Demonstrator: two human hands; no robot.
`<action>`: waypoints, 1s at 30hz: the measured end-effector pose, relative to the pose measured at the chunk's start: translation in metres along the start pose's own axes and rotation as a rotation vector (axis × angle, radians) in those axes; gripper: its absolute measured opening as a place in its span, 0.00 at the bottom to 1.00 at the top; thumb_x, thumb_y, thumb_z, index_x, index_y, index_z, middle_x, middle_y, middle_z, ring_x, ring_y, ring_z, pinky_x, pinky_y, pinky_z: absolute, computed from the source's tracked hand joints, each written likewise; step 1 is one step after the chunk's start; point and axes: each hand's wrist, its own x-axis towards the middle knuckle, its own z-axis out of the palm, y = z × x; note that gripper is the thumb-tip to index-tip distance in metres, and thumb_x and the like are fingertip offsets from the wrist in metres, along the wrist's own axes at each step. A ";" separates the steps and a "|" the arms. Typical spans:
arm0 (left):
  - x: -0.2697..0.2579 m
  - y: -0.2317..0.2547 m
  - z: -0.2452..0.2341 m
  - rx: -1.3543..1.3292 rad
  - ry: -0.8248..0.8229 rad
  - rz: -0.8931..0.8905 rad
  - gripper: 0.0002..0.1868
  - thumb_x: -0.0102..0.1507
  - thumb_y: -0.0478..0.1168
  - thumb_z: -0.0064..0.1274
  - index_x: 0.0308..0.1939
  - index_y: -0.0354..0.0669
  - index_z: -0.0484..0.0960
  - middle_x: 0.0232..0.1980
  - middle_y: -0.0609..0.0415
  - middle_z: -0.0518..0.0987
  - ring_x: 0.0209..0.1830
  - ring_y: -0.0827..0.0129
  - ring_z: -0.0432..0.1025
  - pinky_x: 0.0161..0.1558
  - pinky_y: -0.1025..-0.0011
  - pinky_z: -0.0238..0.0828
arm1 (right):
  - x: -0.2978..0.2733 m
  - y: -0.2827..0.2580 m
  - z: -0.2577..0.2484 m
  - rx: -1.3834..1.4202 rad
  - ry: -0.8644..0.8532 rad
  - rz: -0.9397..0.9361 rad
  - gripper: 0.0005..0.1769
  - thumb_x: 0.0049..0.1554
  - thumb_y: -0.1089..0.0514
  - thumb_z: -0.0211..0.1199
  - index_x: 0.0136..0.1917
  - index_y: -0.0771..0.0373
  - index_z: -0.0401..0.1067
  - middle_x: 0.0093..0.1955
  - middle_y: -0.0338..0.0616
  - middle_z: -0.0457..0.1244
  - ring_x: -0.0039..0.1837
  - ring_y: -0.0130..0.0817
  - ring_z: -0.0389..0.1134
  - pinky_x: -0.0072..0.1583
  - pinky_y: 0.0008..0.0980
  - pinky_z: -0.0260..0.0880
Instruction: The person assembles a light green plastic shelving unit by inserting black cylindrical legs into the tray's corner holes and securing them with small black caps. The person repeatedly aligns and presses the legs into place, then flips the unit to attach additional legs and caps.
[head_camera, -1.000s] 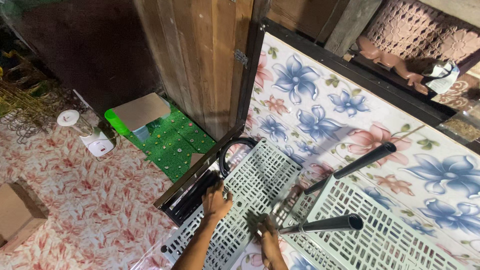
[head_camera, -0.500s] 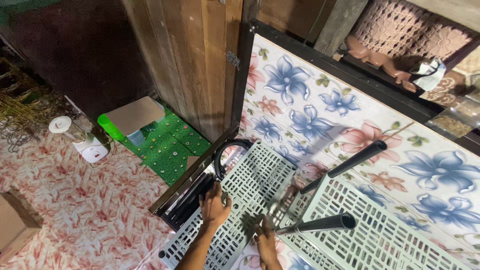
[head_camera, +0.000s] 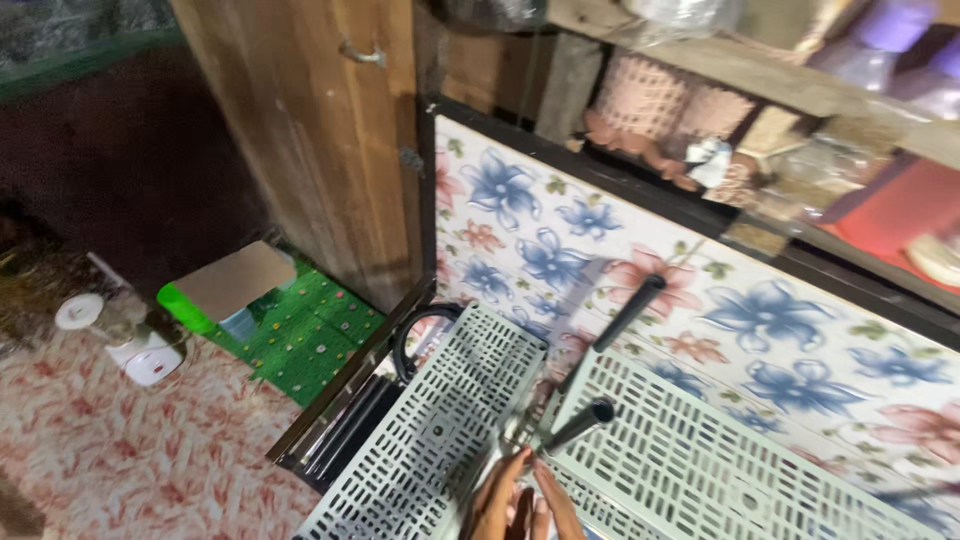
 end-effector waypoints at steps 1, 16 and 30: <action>0.002 0.006 0.006 0.087 0.035 0.204 0.30 0.63 0.39 0.53 0.69 0.36 0.71 0.65 0.40 0.77 0.60 0.48 0.76 0.57 0.57 0.74 | 0.003 -0.009 -0.010 -0.058 0.042 -0.106 0.30 0.64 0.53 0.49 0.77 0.65 0.61 0.77 0.54 0.58 0.79 0.46 0.56 0.76 0.45 0.50; 0.031 0.028 0.057 0.575 -0.238 0.613 0.31 0.64 0.32 0.46 0.72 0.27 0.65 0.78 0.34 0.62 0.80 0.43 0.53 0.77 0.50 0.43 | 0.003 -0.044 -0.102 -0.782 -0.049 -0.422 0.26 0.66 0.53 0.45 0.73 0.63 0.63 0.79 0.50 0.54 0.82 0.45 0.46 0.77 0.54 0.38; 0.002 0.036 0.067 0.757 -0.295 0.460 0.46 0.55 0.39 0.54 0.73 0.22 0.52 0.77 0.31 0.53 0.80 0.45 0.44 0.76 0.50 0.32 | -0.023 -0.069 -0.134 -0.685 -0.219 -0.531 0.27 0.67 0.53 0.48 0.76 0.67 0.61 0.80 0.53 0.53 0.82 0.46 0.48 0.79 0.51 0.39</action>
